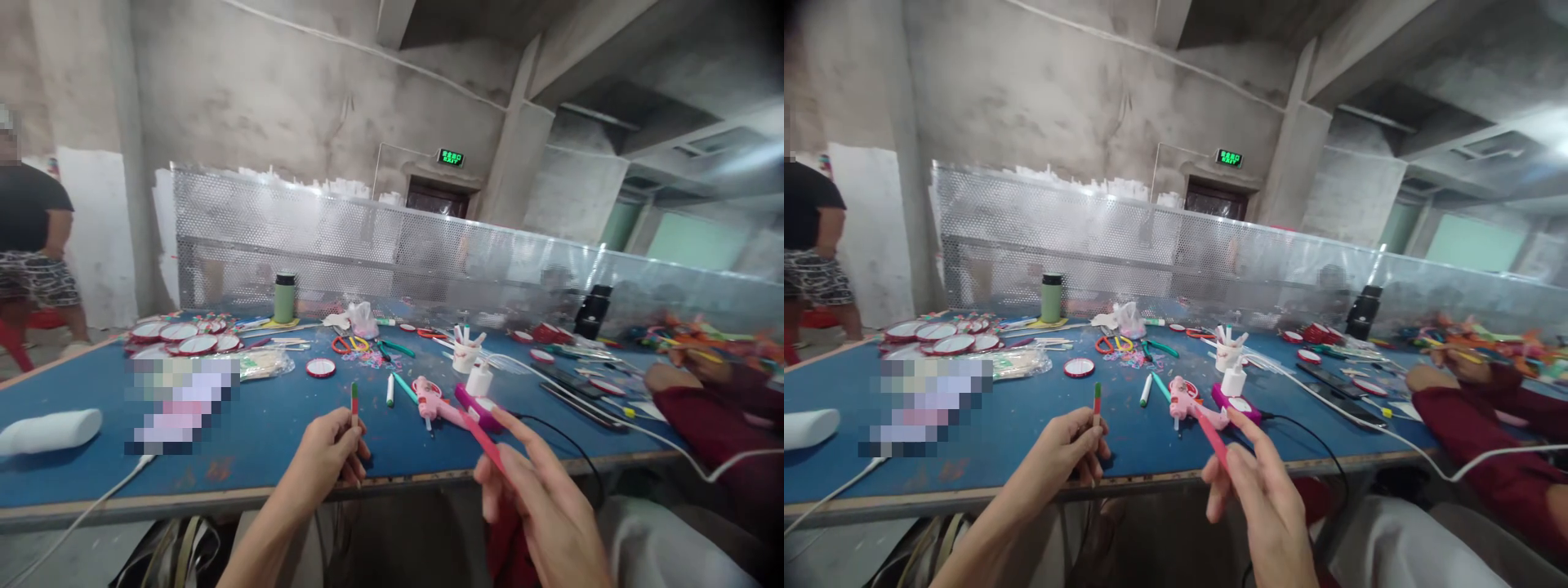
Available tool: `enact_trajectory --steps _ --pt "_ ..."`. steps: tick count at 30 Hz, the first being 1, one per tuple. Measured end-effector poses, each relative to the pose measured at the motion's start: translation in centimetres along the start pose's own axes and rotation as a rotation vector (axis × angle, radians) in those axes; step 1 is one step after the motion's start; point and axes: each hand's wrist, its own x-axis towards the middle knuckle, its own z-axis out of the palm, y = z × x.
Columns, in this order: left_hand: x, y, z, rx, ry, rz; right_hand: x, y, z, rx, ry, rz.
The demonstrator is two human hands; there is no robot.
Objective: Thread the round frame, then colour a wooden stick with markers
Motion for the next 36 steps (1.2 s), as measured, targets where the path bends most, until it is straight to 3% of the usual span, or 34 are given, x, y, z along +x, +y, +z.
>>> enact_trajectory --steps 3,7,10,16,19,27,36 --pt "0.0 0.0 0.0 -0.005 -0.003 -0.002 0.7 0.4 0.2 -0.017 -0.042 0.023" --pt "0.1 -0.3 -0.1 0.006 -0.008 0.008 2.4 -0.5 0.4 -0.054 -0.213 -0.039" --pt "0.3 -0.6 -0.2 0.008 -0.011 0.028 3.6 -2.1 1.2 -0.202 -0.318 -0.113" --pt "0.5 -0.8 -0.2 -0.051 -0.013 0.005 7.3 -3.5 3.9 -0.472 -0.379 -0.137" --pt "0.4 -0.5 -0.1 -0.074 -0.010 -0.017 9.6 -2.7 5.2 -0.793 -0.318 -0.234" --pt "0.2 -0.2 -0.3 -0.061 -0.028 -0.055 13.4 1.0 8.1 -1.152 -0.331 -0.122" --pt "-0.1 0.1 -0.2 -0.001 -0.037 -0.013 14.4 2.6 10.6 -1.475 -0.438 -0.096"
